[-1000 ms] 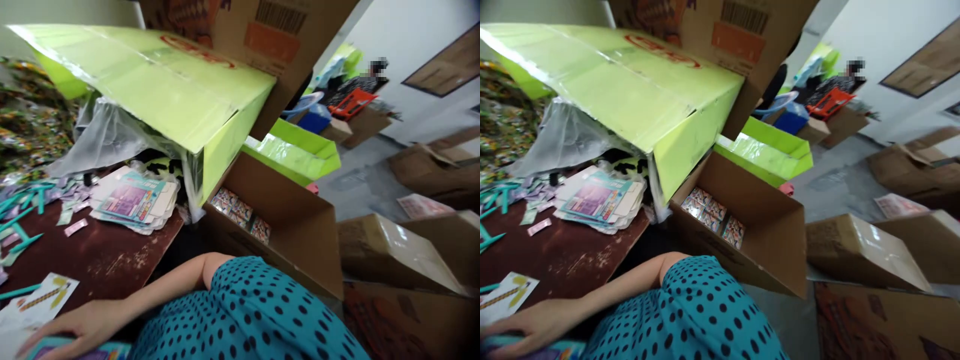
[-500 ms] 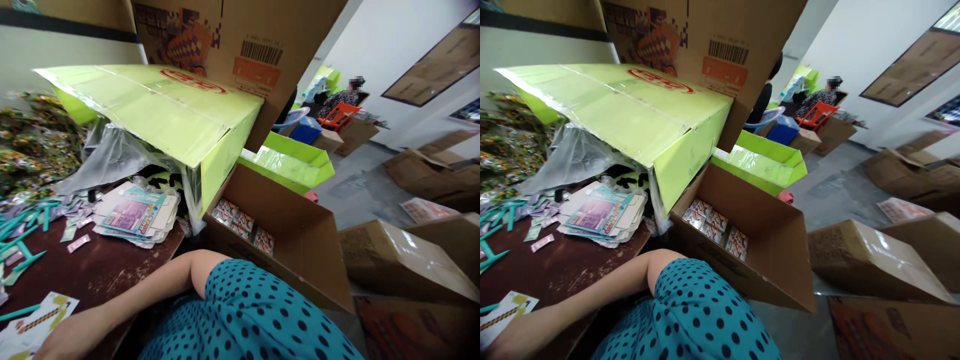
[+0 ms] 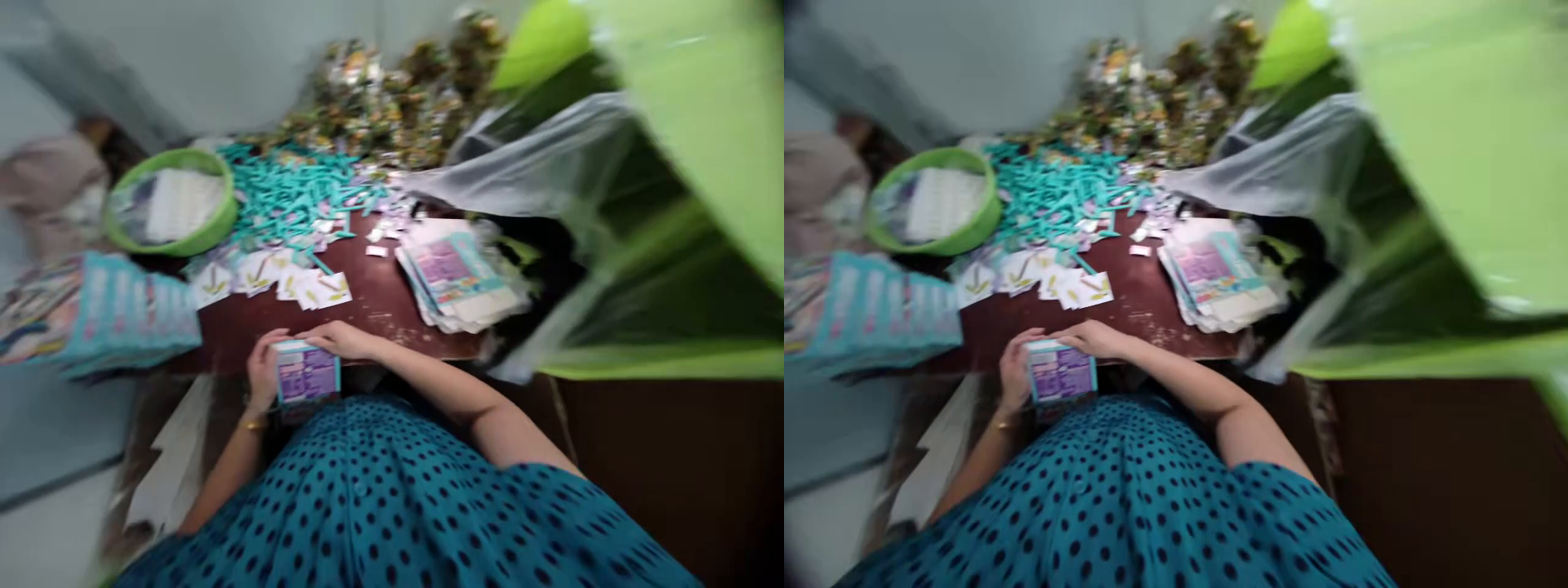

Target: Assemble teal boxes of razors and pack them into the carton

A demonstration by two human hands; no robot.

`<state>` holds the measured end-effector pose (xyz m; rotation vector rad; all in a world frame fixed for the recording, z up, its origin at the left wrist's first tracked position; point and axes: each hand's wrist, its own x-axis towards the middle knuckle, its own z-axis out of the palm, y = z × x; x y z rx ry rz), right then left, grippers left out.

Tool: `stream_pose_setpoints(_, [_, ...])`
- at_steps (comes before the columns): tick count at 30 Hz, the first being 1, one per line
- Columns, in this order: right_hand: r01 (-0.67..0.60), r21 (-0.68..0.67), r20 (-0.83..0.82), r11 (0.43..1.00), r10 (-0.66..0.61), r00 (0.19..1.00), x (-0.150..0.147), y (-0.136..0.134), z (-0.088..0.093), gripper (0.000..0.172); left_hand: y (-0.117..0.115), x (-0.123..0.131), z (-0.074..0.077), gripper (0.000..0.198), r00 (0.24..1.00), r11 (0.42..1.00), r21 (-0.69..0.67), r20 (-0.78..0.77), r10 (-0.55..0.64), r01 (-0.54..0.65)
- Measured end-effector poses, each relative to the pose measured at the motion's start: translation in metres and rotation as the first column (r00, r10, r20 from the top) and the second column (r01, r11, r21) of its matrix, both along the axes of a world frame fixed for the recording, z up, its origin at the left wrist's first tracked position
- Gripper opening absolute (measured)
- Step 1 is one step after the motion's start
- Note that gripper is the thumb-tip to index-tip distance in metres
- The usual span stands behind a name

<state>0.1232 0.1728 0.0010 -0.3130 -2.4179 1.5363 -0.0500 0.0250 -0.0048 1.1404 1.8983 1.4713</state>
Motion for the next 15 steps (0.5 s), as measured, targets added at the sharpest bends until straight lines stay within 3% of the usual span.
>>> stream_pose_setpoints(2, [-0.024, 0.001, -0.083, 1.000, 0.024, 0.996, 0.007, -0.007, -0.014, 0.044, -0.019, -0.014, -0.010, 0.036, 0.997, 0.999, -0.010, -0.064, 0.048, -0.048])
stream_pose_setpoints(7, [0.259, -0.118, -0.182, 0.959, -0.277, 0.944, 0.017, -0.042, -0.046, 0.038, -0.030, -0.016, -0.023, 0.030, 0.984, 0.995, -0.073, -0.169, 0.050, -0.064])
stream_pose_setpoints(10, [0.270, -0.145, -0.145, 0.952, -0.290, 0.946, 0.012, -0.055, -0.057, 0.036, -0.032, -0.012, -0.027, 0.030, 0.982, 0.996, -0.012, -0.167, 0.088, -0.092])
stream_pose_setpoints(13, [0.306, -0.233, -0.126, 0.923, -0.340, 0.932, 0.007, -0.057, -0.049, 0.051, -0.028, -0.016, -0.020, 0.035, 0.980, 0.988, 0.117, -0.161, 0.121, -0.103])
stream_pose_setpoints(15, [0.310, -0.311, -0.127, 0.898, -0.363, 0.923, 0.004, -0.057, -0.027, 0.071, -0.021, -0.022, -0.005, 0.033, 0.974, 0.969, 0.199, -0.147, 0.174, -0.144])
